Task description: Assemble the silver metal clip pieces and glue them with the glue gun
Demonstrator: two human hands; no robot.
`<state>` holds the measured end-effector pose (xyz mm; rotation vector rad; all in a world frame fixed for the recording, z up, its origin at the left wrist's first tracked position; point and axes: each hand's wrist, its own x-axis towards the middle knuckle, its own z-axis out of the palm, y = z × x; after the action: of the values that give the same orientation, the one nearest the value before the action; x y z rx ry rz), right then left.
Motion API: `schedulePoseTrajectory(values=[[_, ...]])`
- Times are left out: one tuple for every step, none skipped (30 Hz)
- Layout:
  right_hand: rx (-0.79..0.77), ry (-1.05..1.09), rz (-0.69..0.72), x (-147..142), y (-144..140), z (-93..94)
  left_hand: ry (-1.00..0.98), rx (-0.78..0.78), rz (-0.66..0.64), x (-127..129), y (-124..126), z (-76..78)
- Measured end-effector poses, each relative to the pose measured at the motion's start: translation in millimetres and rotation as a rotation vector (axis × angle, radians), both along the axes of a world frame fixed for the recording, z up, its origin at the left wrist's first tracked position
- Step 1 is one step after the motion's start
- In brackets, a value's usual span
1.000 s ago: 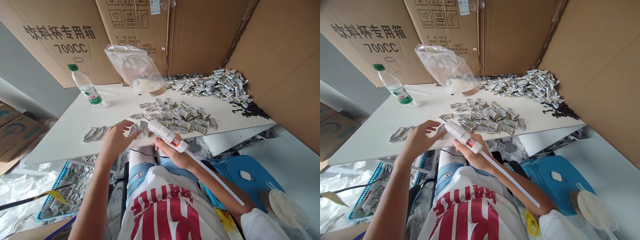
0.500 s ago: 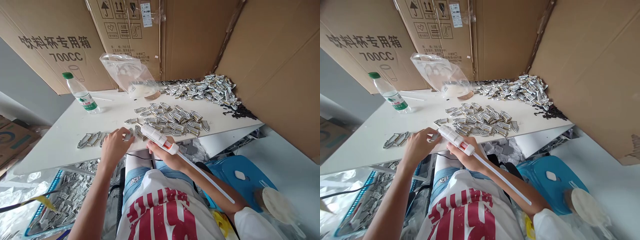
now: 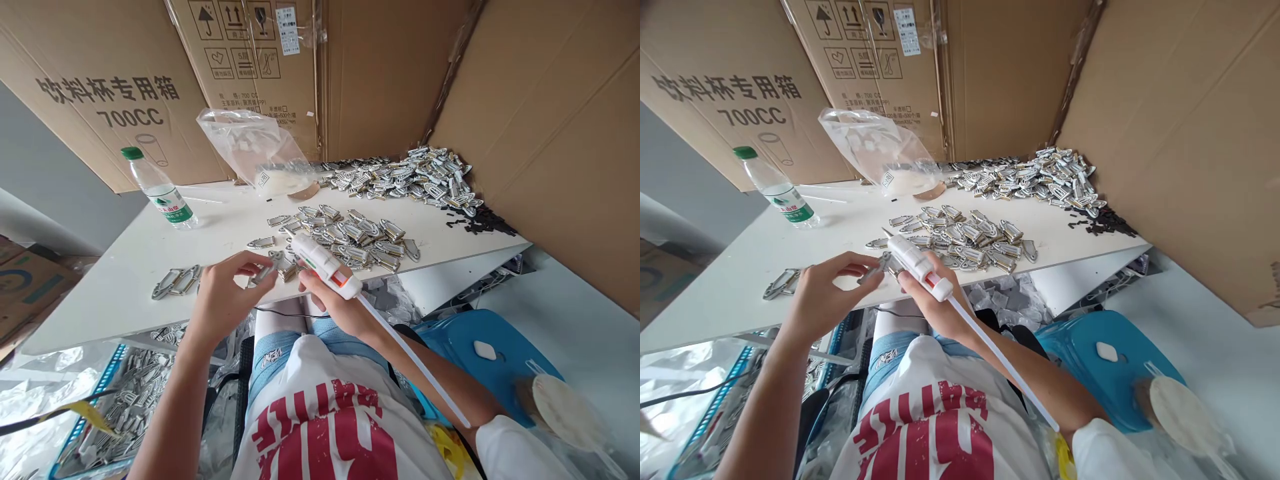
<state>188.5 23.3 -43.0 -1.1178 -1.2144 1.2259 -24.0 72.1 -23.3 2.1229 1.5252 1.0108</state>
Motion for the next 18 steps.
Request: schedulePoseTrajectory(values=[[-0.002, 0.048, -0.003, -0.6, 1.1, 2.6, -0.027, 0.009, -0.062, 2.8, -5.6, 4.4], [0.001, 0.097, -0.002, -1.1, 2.3, 4.8, -0.043, 0.017, -0.122, 5.5, -10.9, 8.4], [0.001, 0.135, -0.012, -1.5, 3.6, 6.5, -0.051, 0.023, -0.172, 8.1, -15.7, 11.8], [-0.003, 0.154, -0.020, -1.6, 4.9, 7.4, -0.050, 0.028, -0.215, 10.4, -19.9, 14.4], [-0.009, 0.167, -0.019, -1.5, 6.1, 7.7, -0.045, 0.037, -0.253, 12.4, -23.3, 16.3], [-0.015, 0.181, -0.008, -1.3, 6.9, 7.5, -0.041, 0.047, -0.280, 14.1, -26.0, 17.4], [-0.020, 0.190, 0.013, -0.9, 7.3, 7.0, -0.039, 0.061, -0.301, 15.5, -27.9, 17.8], [-0.022, 0.192, 0.034, -0.4, 7.3, 6.5, -0.040, 0.073, -0.318, 16.6, -29.1, 17.6], [-0.021, 0.187, 0.049, 0.1, 6.8, 6.2, -0.044, 0.080, -0.331, 17.4, -29.8, 17.1], [-0.016, 0.179, 0.055, 0.5, 6.0, 6.4, -0.049, 0.082, -0.340, 18.0, -30.1, 16.4], [-0.009, 0.168, 0.056, 0.9, 5.1, 6.9, -0.053, 0.076, -0.349, 18.4, -30.0, 15.7], [-0.005, 0.156, 0.054, 1.1, 4.1, 7.6, -0.056, 0.064, -0.357, 18.6, -29.5, 15.2], [0.000, 0.148, 0.047, 1.2, 3.3, 8.5, -0.062, 0.045, -0.365, 18.8, -28.9, 14.9], [0.008, 0.146, 0.038, 1.1, 2.7, 9.4, -0.076, 0.017, -0.370, 18.8, -28.1, 14.7], [0.015, 0.143, 0.028, 0.9, 2.4, 10.1, -0.102, -0.022, -0.371, 18.7, -27.1, 14.6], [0.020, 0.135, 0.019, 0.7, 2.3, 10.5, -0.141, -0.068, -0.369, 18.5, -26.1, 14.5], [0.024, 0.123, 0.011, 0.4, 2.2, 10.7, -0.186, -0.119, -0.366, 18.1, -25.0, 14.3], [0.028, 0.110, 0.002, 0.2, 2.2, 10.7, -0.225, -0.172, -0.361, 17.5, -23.9, 14.0]])
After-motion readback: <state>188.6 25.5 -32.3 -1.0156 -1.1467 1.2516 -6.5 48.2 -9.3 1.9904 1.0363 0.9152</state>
